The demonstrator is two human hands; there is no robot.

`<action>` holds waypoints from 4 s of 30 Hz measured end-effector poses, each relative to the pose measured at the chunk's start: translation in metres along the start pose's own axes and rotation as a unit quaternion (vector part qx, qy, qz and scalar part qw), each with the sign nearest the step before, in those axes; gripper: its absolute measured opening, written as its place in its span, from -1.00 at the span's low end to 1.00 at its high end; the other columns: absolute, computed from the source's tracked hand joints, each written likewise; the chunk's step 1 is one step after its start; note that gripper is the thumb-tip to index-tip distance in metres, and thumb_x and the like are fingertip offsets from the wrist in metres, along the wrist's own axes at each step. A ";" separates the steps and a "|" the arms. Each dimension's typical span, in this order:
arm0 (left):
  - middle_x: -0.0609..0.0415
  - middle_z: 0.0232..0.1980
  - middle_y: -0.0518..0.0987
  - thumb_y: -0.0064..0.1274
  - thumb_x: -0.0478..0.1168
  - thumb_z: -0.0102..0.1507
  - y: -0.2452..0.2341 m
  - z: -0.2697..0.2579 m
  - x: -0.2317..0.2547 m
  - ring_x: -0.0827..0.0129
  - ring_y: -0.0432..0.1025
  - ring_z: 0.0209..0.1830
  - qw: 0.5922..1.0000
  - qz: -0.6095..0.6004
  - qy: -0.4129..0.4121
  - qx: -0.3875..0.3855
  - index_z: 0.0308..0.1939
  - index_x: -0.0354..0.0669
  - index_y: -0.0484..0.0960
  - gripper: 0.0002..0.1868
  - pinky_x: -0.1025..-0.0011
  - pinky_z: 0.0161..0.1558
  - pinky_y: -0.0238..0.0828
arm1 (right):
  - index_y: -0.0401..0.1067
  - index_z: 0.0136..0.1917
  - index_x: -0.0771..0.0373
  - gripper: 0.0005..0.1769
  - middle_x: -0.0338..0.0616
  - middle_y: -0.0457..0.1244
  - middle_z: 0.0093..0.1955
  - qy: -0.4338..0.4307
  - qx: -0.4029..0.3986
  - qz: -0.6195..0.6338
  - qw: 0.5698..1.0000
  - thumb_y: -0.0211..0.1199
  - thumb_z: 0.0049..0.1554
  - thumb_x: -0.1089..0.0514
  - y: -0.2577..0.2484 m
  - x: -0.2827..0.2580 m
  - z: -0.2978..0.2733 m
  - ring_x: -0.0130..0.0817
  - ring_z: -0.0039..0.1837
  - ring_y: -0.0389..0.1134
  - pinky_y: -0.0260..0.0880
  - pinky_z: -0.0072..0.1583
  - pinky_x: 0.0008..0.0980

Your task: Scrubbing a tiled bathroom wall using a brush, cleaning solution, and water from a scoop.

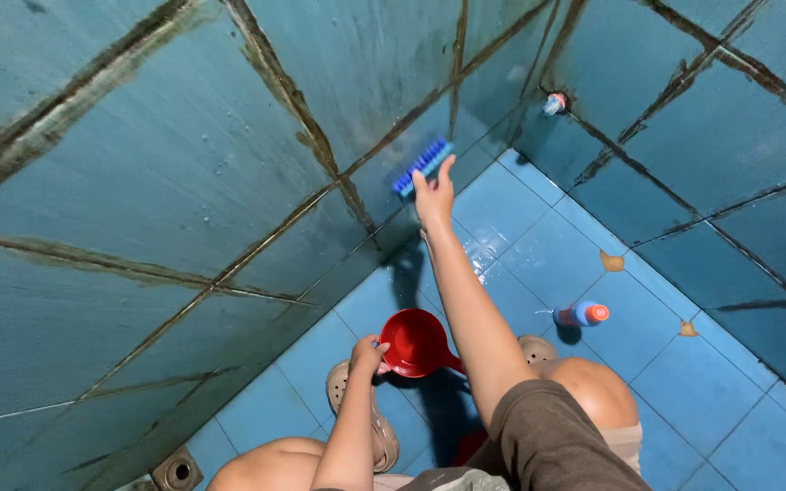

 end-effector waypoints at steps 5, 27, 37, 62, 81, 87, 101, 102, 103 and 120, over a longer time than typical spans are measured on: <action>-0.17 -0.38 0.69 0.15 -0.22 0.30 0.004 0.008 0.000 0.13 0.61 -0.59 1.000 -0.004 -0.013 0.010 0.16 -0.12 0.53 -0.66 0.28 -0.57 0.53 | -0.18 0.67 0.24 0.07 -0.36 0.07 -0.27 0.115 -0.030 0.001 0.993 0.41 0.12 0.07 0.018 0.068 -0.020 -0.53 -0.23 0.07 0.19 -0.19 -0.46; -0.20 -0.36 0.68 0.16 -0.25 0.29 -0.001 -0.020 0.013 0.13 0.60 -0.57 1.000 0.005 -0.027 0.003 0.16 -0.14 0.53 -0.64 0.29 -0.55 0.57 | -0.02 0.66 0.09 0.14 -0.35 0.14 -0.18 -0.016 0.026 -0.047 0.998 0.54 -0.05 0.30 -0.031 0.013 0.006 -0.52 -0.17 0.16 0.30 -0.08 -0.52; -0.09 -0.28 0.71 0.05 -0.19 0.32 -0.003 -0.013 0.039 0.13 0.64 -0.43 0.970 0.226 0.064 0.056 0.02 -0.09 0.69 -0.76 0.18 -0.27 0.55 | -0.03 0.66 0.13 0.11 -0.42 0.07 -0.21 -0.028 0.021 0.019 0.999 0.48 -0.02 0.35 -0.031 -0.035 0.007 -0.55 -0.19 0.06 0.21 -0.10 -0.58; -0.11 -0.30 0.66 -0.41 0.10 0.39 0.074 -0.007 0.003 0.16 0.60 -0.39 0.960 -0.240 -0.093 -0.109 -0.02 -0.19 0.54 -0.49 0.18 -0.32 0.56 | 0.17 0.64 0.15 -0.22 -0.25 0.38 -0.10 0.253 -0.032 0.249 0.934 0.36 0.22 0.19 -0.154 0.164 -0.024 -0.46 -0.22 0.35 0.27 -0.27 -0.45; -0.34 -0.14 0.60 0.33 -0.25 0.11 0.039 -0.189 0.212 -0.26 0.51 -0.09 0.900 0.188 0.360 0.160 -0.12 -0.34 0.39 -0.55 -0.01 -0.08 0.45 | 0.22 0.24 -0.16 -0.67 -0.28 0.30 -0.17 0.419 0.071 0.264 0.866 0.19 0.24 0.10 -0.164 0.208 -0.091 -0.36 -0.22 0.31 0.39 -0.07 -0.16; -0.36 -0.03 0.55 0.25 -0.28 0.18 0.040 -0.220 0.231 -0.27 0.49 -0.03 0.898 0.232 0.330 0.178 -0.03 -0.32 0.37 -0.59 -0.03 -0.04 0.46 | 0.28 0.05 0.12 -0.83 -0.17 0.26 -0.23 0.450 0.064 0.340 0.824 0.15 0.32 0.02 -0.138 0.329 -0.082 -0.32 -0.34 0.21 0.25 -0.26 -0.14; -0.03 -0.47 0.53 0.35 -0.12 0.17 0.013 -0.114 0.127 0.24 0.44 -0.58 0.965 -0.115 0.235 0.013 -0.33 -0.30 0.46 -0.62 0.26 -0.57 0.34 | -0.17 0.55 0.03 0.23 0.24 0.18 0.28 -0.003 0.025 -0.477 0.878 0.61 -0.14 0.02 -0.147 0.165 -0.070 0.32 0.30 0.22 0.18 0.15 0.39; 0.02 -0.49 0.52 0.32 -0.04 0.21 0.006 -0.108 0.112 0.34 0.41 -0.63 0.972 -0.141 0.189 0.002 -0.36 -0.27 0.48 -0.60 0.34 -0.61 0.30 | -0.21 0.63 0.01 0.22 0.26 0.15 0.27 0.041 0.027 -0.413 0.910 0.56 -0.04 0.07 -0.145 0.168 -0.063 0.28 0.30 0.21 0.19 0.24 0.19; 0.06 -0.50 0.51 0.29 0.04 0.26 0.001 -0.102 0.097 0.44 0.37 -0.67 0.975 -0.167 0.143 -0.009 -0.38 -0.25 0.51 -0.56 0.42 -0.65 0.27 | -0.26 0.71 -0.02 0.21 0.27 0.12 0.27 0.084 0.029 -0.346 0.934 0.50 0.06 0.12 -0.143 0.171 -0.056 0.23 0.30 0.20 0.20 0.33 -0.01; 0.00 -0.68 0.48 0.14 0.01 0.31 0.002 -0.064 0.070 0.37 0.41 -0.79 0.976 -0.121 0.113 0.140 -0.66 -0.23 0.41 -0.45 0.35 -0.71 0.34 | -0.11 0.71 -0.06 -0.01 -0.13 0.11 0.09 -0.185 0.050 -0.092 0.977 0.35 0.20 0.27 -0.050 -0.080 0.027 -0.35 -0.01 0.18 0.31 0.08 -0.40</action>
Point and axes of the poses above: each hand's wrist, its own z-axis towards the middle knuckle, its own y-axis out of the palm, x = y × z, the point moved 6 cm from there along z, towards the middle knuckle
